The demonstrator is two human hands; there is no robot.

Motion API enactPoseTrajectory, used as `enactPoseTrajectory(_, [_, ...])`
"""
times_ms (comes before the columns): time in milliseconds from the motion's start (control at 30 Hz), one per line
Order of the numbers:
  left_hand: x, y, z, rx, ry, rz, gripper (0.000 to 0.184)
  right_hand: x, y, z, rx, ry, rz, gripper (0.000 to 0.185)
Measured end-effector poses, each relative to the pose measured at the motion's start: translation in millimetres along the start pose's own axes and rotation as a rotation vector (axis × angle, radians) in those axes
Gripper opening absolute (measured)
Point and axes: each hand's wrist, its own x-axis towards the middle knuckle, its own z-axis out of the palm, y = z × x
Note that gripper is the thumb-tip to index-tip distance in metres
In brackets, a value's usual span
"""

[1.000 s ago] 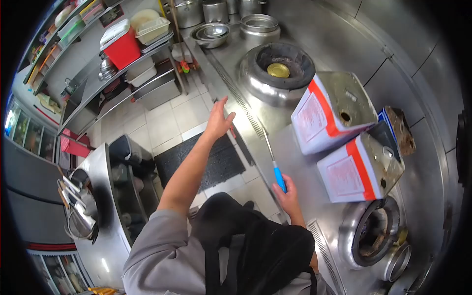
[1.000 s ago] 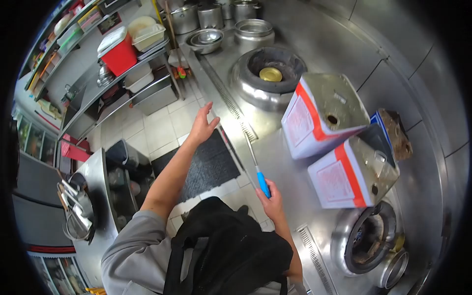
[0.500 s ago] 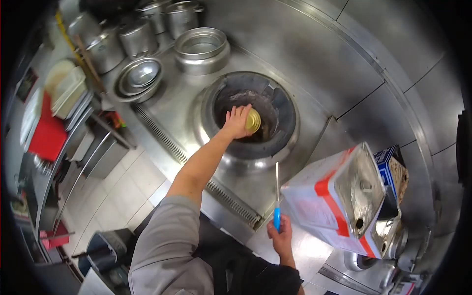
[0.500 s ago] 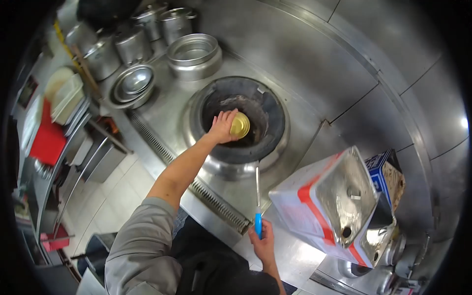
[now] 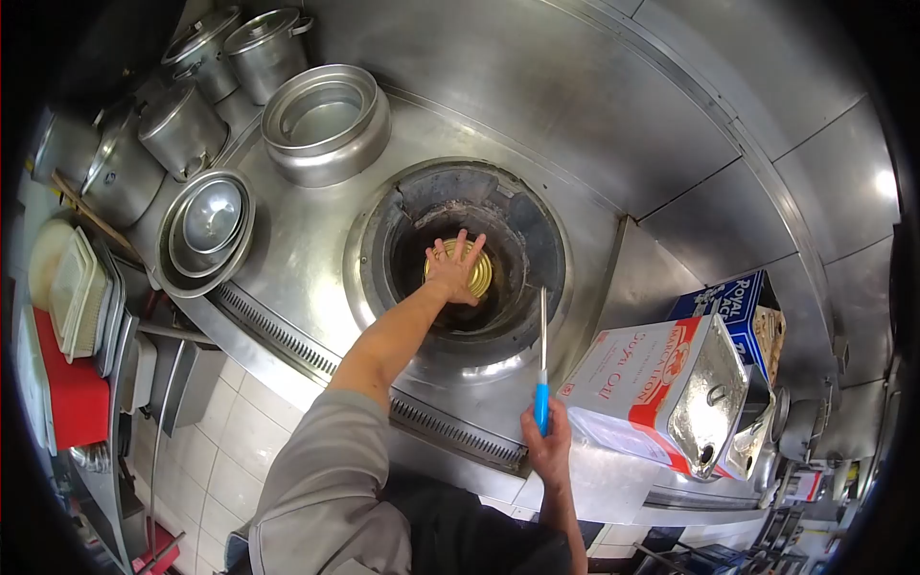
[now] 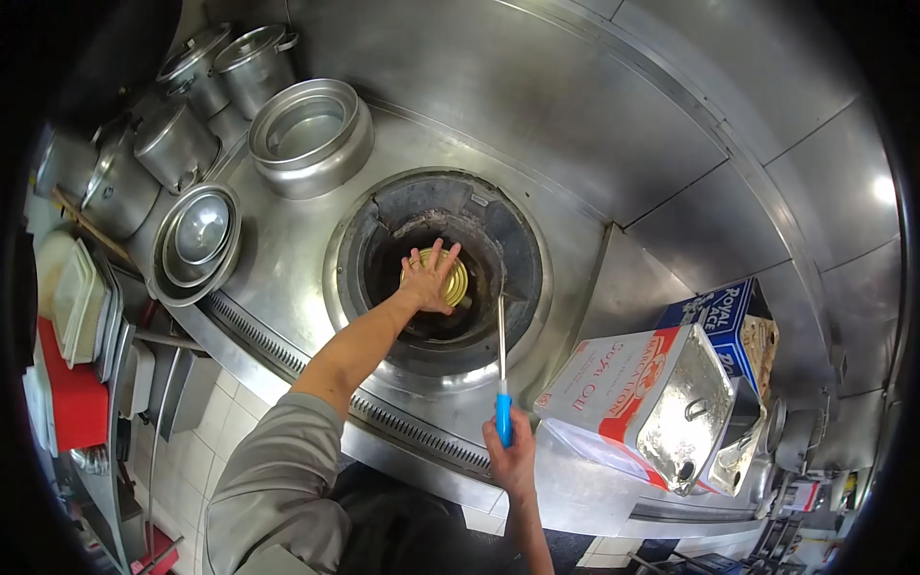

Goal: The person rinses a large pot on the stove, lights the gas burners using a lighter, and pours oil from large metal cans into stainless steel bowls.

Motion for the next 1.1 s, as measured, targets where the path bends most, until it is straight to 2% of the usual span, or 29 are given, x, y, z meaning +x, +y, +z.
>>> enactPoseTrajectory(67, [-11.1,-3.0,-26.1,-0.015,0.093,0.043,0.144,22.5,-10.4,1.1,-0.204,0.072,-0.142,0.031])
enactPoseTrajectory(133, [-25.7,-7.1,-62.8,-0.100,0.257,0.070,0.143,49.6,-16.5,6.3,-0.013,0.143,-0.064,0.028])
enactPoseTrajectory(200, [-48.6,-12.1,-107.5,-0.420,0.342,0.113,0.145,83.2,-30.8,10.9,0.157,0.190,-0.107,0.028])
enactPoseTrajectory(233, [-53.2,-19.1,-117.9,-0.575,0.445,0.212,0.146,102.5,-38.9,14.3,0.208,0.204,-0.121,0.029])
enactPoseTrajectory(367, [-95.6,-8.8,-160.8,-1.159,0.367,0.226,0.142,161.6,-85.4,36.8,0.445,0.183,-0.195,0.032])
enactPoseTrajectory(400, [-101.3,-4.4,-166.0,-1.318,0.337,0.250,0.141,170.3,-90.5,42.1,0.518,0.118,-0.193,0.032])
enactPoseTrajectory(433, [-104.0,0.4,-170.9,-1.372,0.350,0.263,0.141,177.5,-95.6,44.9,0.584,0.057,-0.191,0.033])
enactPoseTrajectory(533, [-100.4,19.9,-174.1,-1.520,0.381,0.279,0.138,195.2,-112.3,40.6,0.592,0.112,-0.230,0.031])
enactPoseTrajectory(633, [-79.6,29.2,-180.9,-1.272,0.487,0.180,0.133,227.3,-118.7,20.8,0.604,0.252,-0.322,0.029])
enactPoseTrajectory(733, [-116.0,23.5,-180.8,-1.369,0.678,0.198,0.109,271.6,-97.7,-9.6,0.334,0.465,-0.437,0.020])
enactPoseTrajectory(800, [-166.5,5.2,-158.1,-1.425,0.781,0.122,0.101,303.5,-67.0,-31.4,0.098,0.618,-0.348,0.027])
enactPoseTrajectory(833, [-194.9,-11.6,-134.7,-1.442,0.817,0.080,0.094,320.5,-41.1,-42.5,-0.082,0.678,-0.370,0.031])
enactPoseTrajectory(867, [-227.7,-20.9,-114.7,-1.483,0.831,0.003,0.088,337.9,-13.2,-48.8,-0.128,0.712,-0.356,0.034])
enactPoseTrajectory(900, [-257.8,-46.0,-81.9,-1.484,0.844,-0.117,0.084,350.0,6.7,-54.0,-0.299,0.756,-0.257,0.034])
enactPoseTrajectory(967, [-324.0,-74.6,-30.5,-1.553,0.902,-0.389,0.082,369.8,51.8,-55.8,-0.448,0.782,-0.191,0.035])
enactPoseTrajectory(1100, [-441.6,-114.5,59.1,-1.614,1.049,-1.026,0.077,383.6,112.5,-53.9,-0.630,0.662,-0.088,0.036])
